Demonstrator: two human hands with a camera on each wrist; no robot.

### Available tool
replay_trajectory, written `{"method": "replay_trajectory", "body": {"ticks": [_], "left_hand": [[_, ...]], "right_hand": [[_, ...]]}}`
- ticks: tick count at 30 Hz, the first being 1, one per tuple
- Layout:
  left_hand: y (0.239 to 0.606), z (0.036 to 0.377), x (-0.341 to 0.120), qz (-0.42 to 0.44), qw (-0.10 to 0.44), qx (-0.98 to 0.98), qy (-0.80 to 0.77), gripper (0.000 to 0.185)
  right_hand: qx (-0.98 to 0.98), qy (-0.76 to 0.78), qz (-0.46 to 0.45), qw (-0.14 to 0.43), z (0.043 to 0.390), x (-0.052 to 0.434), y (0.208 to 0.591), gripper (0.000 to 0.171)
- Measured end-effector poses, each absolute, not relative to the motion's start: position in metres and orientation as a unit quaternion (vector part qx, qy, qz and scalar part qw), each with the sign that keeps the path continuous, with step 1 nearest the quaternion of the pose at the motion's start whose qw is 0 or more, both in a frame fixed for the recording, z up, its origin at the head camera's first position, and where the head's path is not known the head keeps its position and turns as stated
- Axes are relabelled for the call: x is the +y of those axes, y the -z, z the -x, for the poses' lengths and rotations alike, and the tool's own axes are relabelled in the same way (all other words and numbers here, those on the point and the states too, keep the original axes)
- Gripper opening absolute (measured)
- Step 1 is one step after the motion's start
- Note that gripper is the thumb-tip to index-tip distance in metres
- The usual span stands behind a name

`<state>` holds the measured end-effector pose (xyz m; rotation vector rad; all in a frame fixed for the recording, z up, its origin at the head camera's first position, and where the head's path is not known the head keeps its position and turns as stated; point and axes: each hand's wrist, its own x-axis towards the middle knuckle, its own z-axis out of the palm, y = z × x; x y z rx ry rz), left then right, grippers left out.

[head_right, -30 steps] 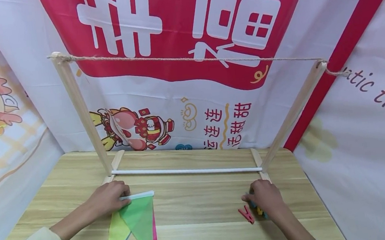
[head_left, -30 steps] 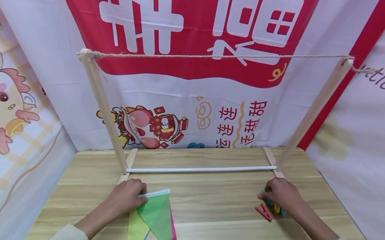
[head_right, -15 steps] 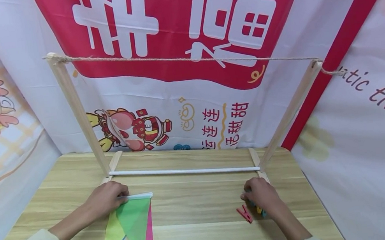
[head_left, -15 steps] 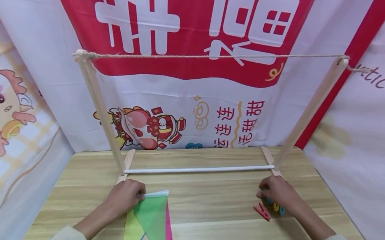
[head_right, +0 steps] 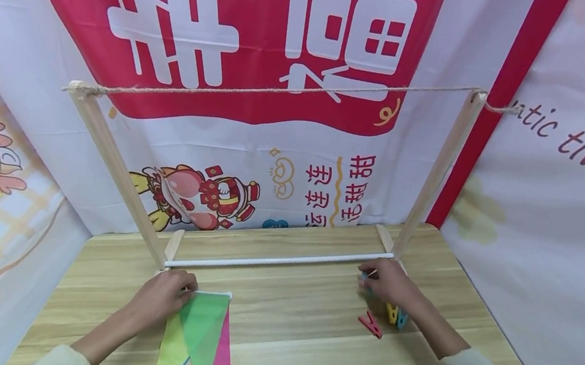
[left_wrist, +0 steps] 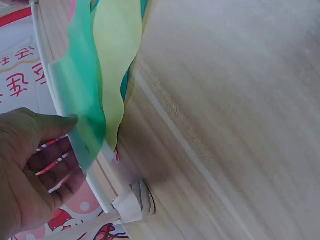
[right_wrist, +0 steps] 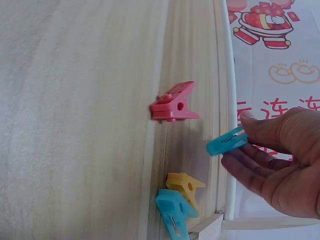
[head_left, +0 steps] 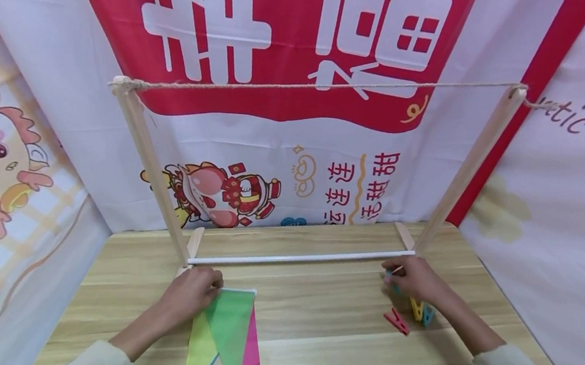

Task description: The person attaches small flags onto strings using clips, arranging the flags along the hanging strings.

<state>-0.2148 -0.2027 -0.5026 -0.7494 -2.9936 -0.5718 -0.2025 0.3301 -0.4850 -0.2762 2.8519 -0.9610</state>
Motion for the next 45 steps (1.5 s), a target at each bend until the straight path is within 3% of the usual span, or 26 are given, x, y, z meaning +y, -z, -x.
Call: {"method": "replay_trajectory", "body": {"ticks": [14,25,33,45], "left_hand": [[0.482,0.234,-0.205,0.261,0.005,-0.922,0.286,0.014],[0.462,0.236,-0.204,0.223,-0.028,-0.904,0.363,0.020],[0.459,0.235,-0.205,0.153,-0.019,-0.910,0.385,0.018],[0.457,0.236,-0.210,0.145,-0.017,-0.878,0.455,0.016]], "right_hand": [[0.942,0.311,0.117,0.054,0.215,0.336,0.466,0.027],[0.927,0.361,0.080,0.057,0.222,0.330,0.455,0.031],[0.923,0.369,0.100,0.037,0.225,0.320,0.448,0.034],[0.924,0.366,0.106,0.013,0.231,0.303,0.443,0.028]]}}
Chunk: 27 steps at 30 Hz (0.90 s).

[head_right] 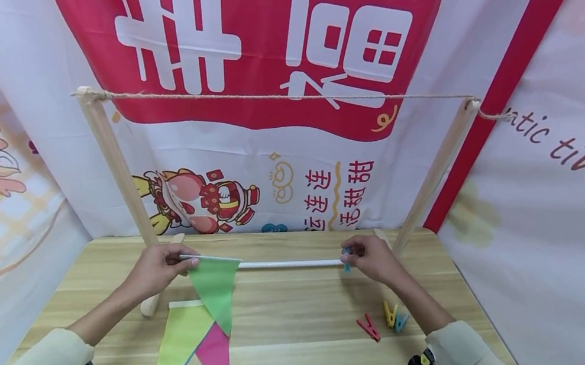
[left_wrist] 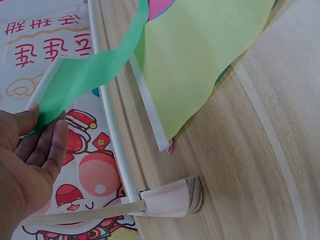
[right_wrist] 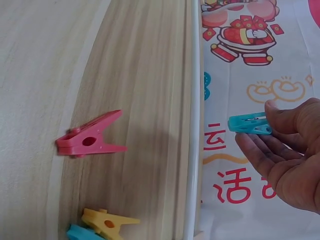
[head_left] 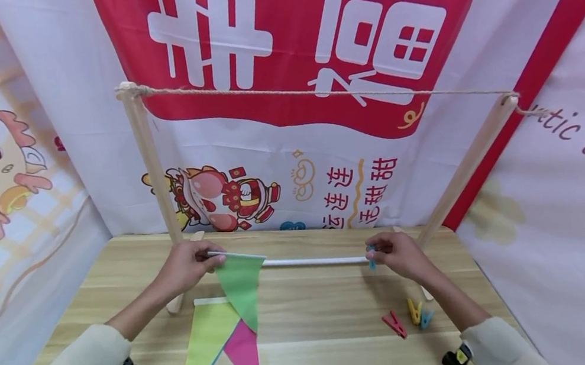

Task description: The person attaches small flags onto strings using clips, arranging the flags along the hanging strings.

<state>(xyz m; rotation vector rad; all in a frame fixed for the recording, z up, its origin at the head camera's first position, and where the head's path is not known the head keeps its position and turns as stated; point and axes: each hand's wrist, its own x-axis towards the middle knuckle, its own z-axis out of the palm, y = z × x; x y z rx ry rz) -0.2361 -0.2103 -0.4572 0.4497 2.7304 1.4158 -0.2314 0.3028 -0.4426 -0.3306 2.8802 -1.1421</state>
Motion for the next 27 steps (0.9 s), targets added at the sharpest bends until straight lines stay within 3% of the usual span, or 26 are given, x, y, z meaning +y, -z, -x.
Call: {"method": "replay_trajectory", "body": {"ticks": [18,27], "left_hand": [[0.419,0.249,-0.194,-0.096,0.016,0.790,-0.605,0.038],[0.401,0.253,-0.188,-0.084,-0.020,0.748,-0.658,0.030]], "right_hand": [[0.919,0.370,0.128,-0.032,0.235,0.276,0.402,0.029],[0.908,0.385,0.158,-0.038,0.237,0.267,0.374,0.030]]}}
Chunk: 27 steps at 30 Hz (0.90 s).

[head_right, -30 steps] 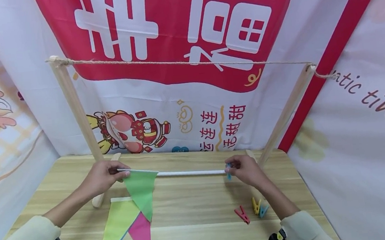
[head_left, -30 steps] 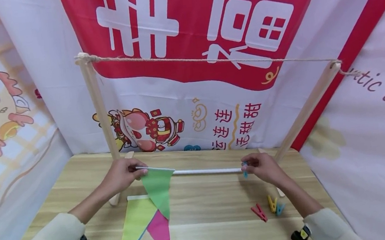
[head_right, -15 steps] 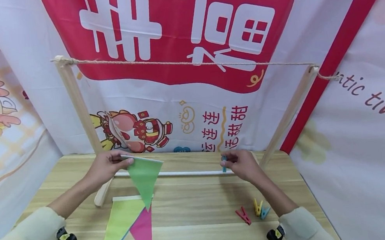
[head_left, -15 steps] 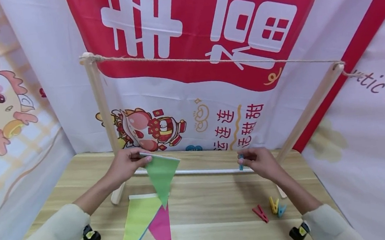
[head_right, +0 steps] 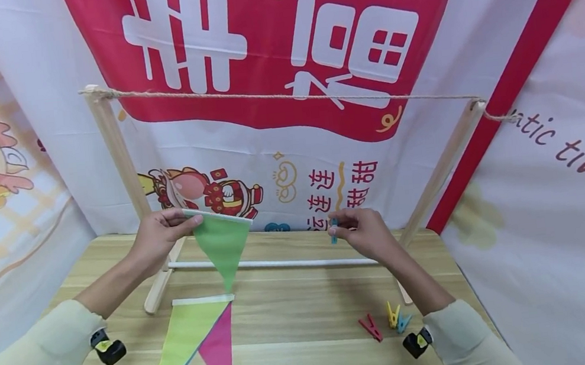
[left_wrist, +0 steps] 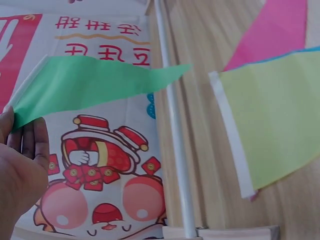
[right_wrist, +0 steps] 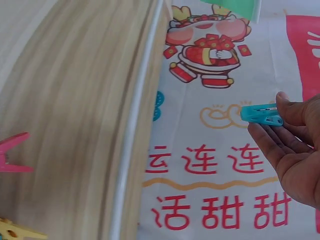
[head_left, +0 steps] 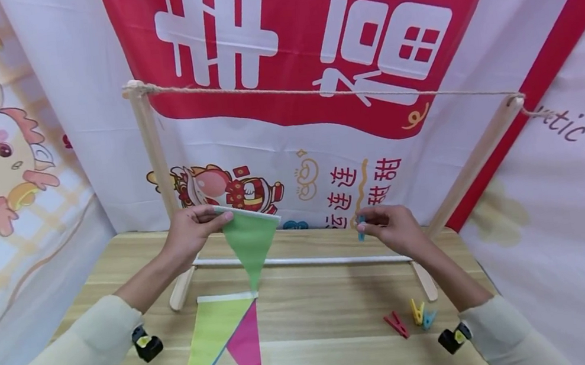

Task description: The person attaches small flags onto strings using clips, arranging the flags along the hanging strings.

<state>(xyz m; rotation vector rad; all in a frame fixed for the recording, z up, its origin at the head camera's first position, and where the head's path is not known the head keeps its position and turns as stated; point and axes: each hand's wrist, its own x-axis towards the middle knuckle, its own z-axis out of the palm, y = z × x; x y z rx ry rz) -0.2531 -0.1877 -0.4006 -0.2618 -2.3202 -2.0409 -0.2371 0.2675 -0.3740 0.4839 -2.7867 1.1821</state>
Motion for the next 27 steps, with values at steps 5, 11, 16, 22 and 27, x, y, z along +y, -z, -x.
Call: {"method": "replay_trajectory", "body": {"ticks": [5,11,16,22,27], "left_hand": [[0.390,0.254,-0.183,0.079,0.025,-0.729,0.679,0.022],[0.375,0.256,-0.180,0.083,0.049,-0.717,0.690,0.018],[0.367,0.258,-0.180,0.079,0.052,-0.690,0.718,0.009],[0.358,0.260,-0.179,0.084,0.067,-0.667,0.738,0.004],[0.350,0.263,-0.179,0.088,0.092,-0.654,0.746,0.002]], "right_hand": [[-0.906,-0.383,-0.172,0.053,0.238,0.260,0.359,0.031],[-0.903,-0.385,-0.179,0.063,0.239,0.246,0.339,0.032],[-0.895,-0.398,-0.187,0.074,0.240,0.236,0.328,0.031],[-0.884,-0.413,-0.206,0.073,0.242,0.225,0.315,0.033],[-0.883,-0.412,-0.210,0.083,0.242,0.216,0.301,0.033]]}}
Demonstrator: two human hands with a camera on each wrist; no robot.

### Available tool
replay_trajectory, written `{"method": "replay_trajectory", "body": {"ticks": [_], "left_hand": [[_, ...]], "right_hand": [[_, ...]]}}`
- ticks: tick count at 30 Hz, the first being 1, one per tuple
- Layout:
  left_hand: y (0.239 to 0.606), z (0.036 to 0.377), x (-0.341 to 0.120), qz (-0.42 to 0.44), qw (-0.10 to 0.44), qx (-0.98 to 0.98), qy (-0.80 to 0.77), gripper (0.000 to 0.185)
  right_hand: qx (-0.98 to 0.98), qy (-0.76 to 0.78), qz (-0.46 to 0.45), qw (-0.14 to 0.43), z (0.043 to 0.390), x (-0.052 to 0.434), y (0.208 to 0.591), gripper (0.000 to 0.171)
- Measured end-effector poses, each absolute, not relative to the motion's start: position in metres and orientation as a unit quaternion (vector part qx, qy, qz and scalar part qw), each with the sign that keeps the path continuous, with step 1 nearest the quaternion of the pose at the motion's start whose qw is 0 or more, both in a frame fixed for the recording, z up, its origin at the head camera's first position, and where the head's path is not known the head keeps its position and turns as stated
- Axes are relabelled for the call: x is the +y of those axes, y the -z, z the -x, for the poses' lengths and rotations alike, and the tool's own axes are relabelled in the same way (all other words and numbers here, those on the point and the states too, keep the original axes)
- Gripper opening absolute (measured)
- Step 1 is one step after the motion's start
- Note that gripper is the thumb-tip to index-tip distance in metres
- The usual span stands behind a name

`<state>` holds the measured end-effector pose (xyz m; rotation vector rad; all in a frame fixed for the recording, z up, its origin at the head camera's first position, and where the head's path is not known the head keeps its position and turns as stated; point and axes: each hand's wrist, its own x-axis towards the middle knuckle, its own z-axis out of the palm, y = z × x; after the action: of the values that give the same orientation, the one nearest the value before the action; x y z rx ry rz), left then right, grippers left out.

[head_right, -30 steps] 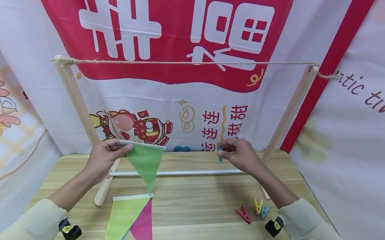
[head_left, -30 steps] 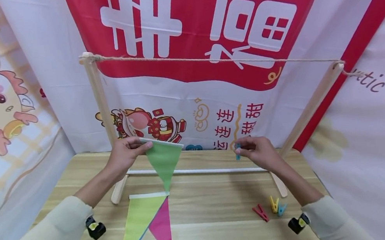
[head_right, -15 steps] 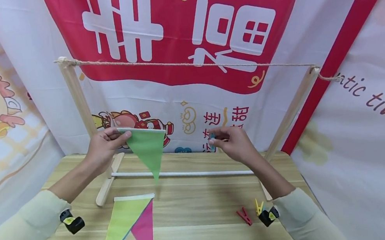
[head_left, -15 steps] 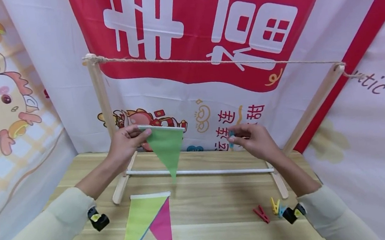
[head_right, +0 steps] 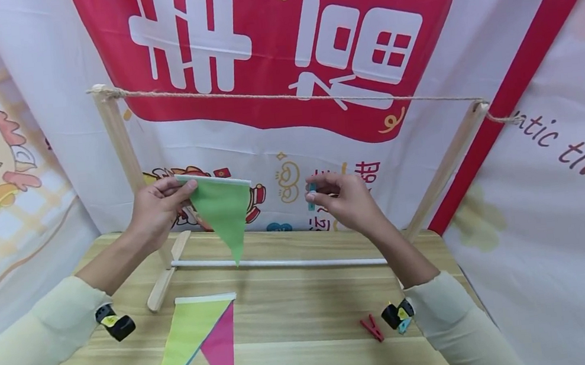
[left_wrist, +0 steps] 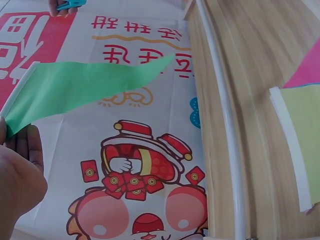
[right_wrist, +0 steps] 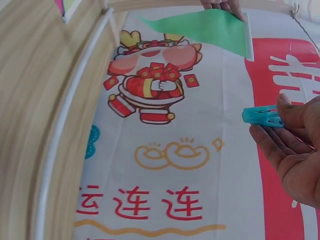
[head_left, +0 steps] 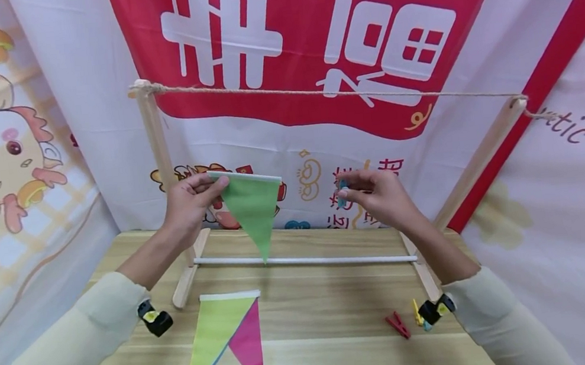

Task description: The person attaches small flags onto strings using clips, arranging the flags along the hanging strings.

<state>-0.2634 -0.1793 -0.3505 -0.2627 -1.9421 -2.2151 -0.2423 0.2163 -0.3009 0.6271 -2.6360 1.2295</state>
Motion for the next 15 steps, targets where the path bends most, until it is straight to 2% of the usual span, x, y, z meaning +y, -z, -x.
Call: {"method": "replay_trajectory", "body": {"ticks": [15], "left_hand": [[0.328,0.263,-0.175,0.082,0.114,-0.596,0.791,0.002]], "right_hand": [[-0.878,-0.409,-0.233,0.091,0.239,0.199,0.272,0.036]]}}
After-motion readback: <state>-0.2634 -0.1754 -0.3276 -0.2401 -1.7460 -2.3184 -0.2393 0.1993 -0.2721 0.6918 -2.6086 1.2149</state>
